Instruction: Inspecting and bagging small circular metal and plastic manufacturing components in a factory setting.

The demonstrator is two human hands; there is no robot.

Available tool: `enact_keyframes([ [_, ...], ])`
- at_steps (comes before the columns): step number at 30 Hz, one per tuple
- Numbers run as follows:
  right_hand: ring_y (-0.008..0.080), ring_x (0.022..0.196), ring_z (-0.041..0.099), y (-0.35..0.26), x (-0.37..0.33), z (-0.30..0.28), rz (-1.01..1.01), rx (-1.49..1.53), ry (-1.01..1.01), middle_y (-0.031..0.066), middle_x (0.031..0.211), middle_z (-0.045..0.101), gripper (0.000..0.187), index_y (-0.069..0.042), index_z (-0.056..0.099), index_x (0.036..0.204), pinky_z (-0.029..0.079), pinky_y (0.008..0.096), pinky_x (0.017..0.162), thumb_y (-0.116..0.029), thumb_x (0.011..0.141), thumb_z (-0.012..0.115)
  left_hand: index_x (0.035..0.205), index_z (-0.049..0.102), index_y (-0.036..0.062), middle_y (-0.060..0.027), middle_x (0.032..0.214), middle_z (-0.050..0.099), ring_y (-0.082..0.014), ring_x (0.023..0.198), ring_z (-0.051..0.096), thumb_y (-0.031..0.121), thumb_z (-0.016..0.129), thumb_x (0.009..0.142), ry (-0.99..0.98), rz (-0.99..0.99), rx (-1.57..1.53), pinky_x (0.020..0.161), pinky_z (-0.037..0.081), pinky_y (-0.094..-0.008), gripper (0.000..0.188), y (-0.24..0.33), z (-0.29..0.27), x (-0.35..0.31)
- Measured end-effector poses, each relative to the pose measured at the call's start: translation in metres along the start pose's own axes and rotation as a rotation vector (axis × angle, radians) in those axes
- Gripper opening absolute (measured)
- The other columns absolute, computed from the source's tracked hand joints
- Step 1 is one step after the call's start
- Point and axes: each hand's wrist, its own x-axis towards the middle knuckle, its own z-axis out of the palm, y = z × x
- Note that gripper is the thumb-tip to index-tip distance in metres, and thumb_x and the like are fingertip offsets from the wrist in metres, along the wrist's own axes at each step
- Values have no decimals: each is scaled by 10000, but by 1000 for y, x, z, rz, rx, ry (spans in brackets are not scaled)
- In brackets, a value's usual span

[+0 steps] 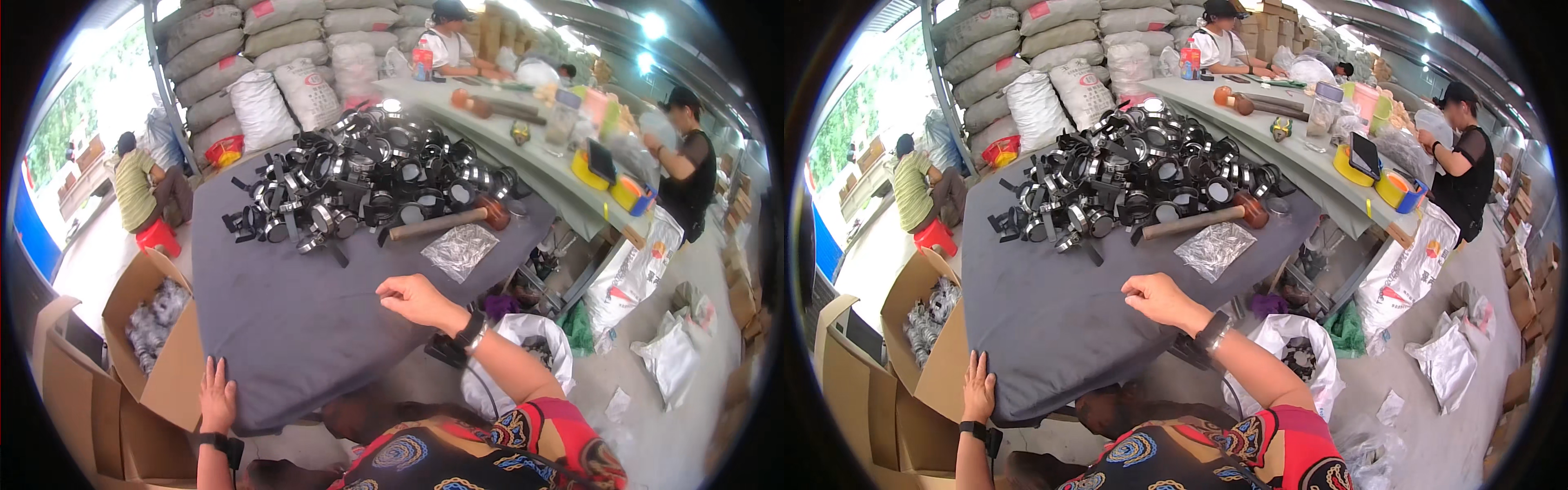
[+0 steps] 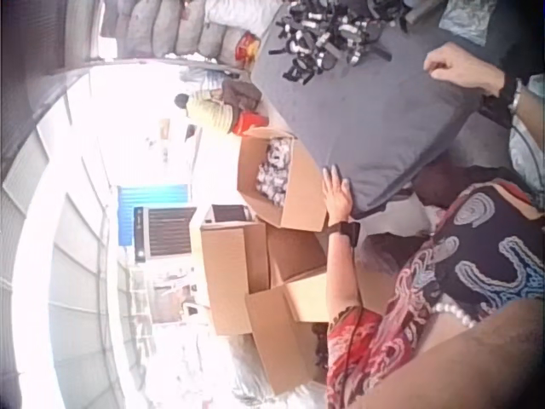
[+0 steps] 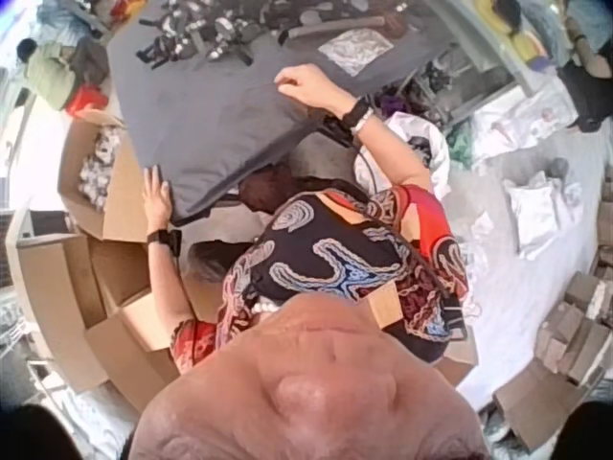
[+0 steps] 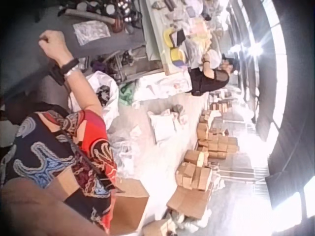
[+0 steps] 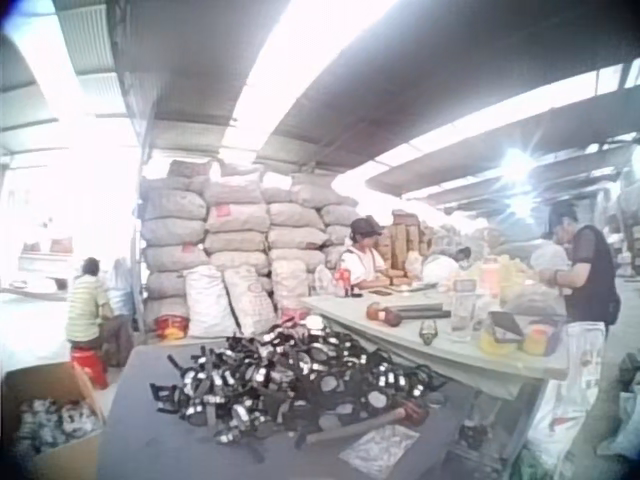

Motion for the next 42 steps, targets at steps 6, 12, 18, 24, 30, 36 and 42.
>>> enact_keyframes([
  [6, 172, 718, 622, 5, 0, -35, -99, 45, 428, 108, 847, 656, 225, 25, 610, 997, 500, 286, 688, -122, 828, 631, 1385, 354, 67, -208, 1464, 252, -423, 1279, 313, 266, 396, 906, 16, -10, -40, 1065, 260, -465, 520, 3, -1, -3],
  [12, 187, 678, 613, 11, -19, -234, -289, 560, 1312, 109, 840, 590, 316, 25, 500, 939, 553, 316, 586, -260, 883, 623, 1386, 346, 54, -217, 1465, 240, -421, 1287, 302, 237, 413, 905, -2, -15, -56, 1068, 252, -467, 519, 6, -2, -4],
  [18, 242, 674, 624, 28, -42, -355, -171, 768, 1547, 158, 841, 587, 386, 64, 484, 942, 579, 359, 574, -299, 885, 605, 1386, 350, 59, -205, 1471, 237, -416, 1297, 294, 219, 417, 905, 9, -5, -56, 1077, 242, -461, 512, 6, -2, -4],
  [24, 270, 633, 642, 52, -48, -392, -119, 651, 1541, 169, 784, 600, 270, 101, 476, 960, 576, 367, 547, -154, 889, 527, 1389, 346, 64, -201, 1474, 230, -410, 1302, 291, 218, 418, 905, 6, -1, -40, 1076, 247, -457, 513, 2, -1, -4],
  [30, 259, 580, 638, 42, -48, -399, -187, 601, 1613, 176, 775, 597, 204, 109, 462, 915, 564, 343, 505, -64, 837, 536, 1395, 333, 66, -204, 1471, 237, -409, 1305, 287, 219, 414, 909, -23, -23, -16, 1078, 249, -452, 516, 12, -5, -2],
  [36, 229, 495, 611, 40, -48, -397, -297, 492, 1642, 149, 722, 579, 158, 69, 449, 864, 535, 325, 445, -44, 800, 538, 1400, 326, 63, -197, 1476, 229, -400, 1315, 277, 214, 418, 907, -28, -29, -48, 1082, 251, -434, 524, 13, -7, -4],
  [42, 261, 545, 634, 21, -65, -404, -422, 408, 1831, 142, 760, 588, 161, 75, 476, 885, 560, 340, 476, -52, 801, 528, 1412, 305, 82, -191, 1487, 202, -406, 1318, 274, 234, 385, 920, -50, -36, -1, 1085, 251, -441, 521, 8, -8, -5],
])
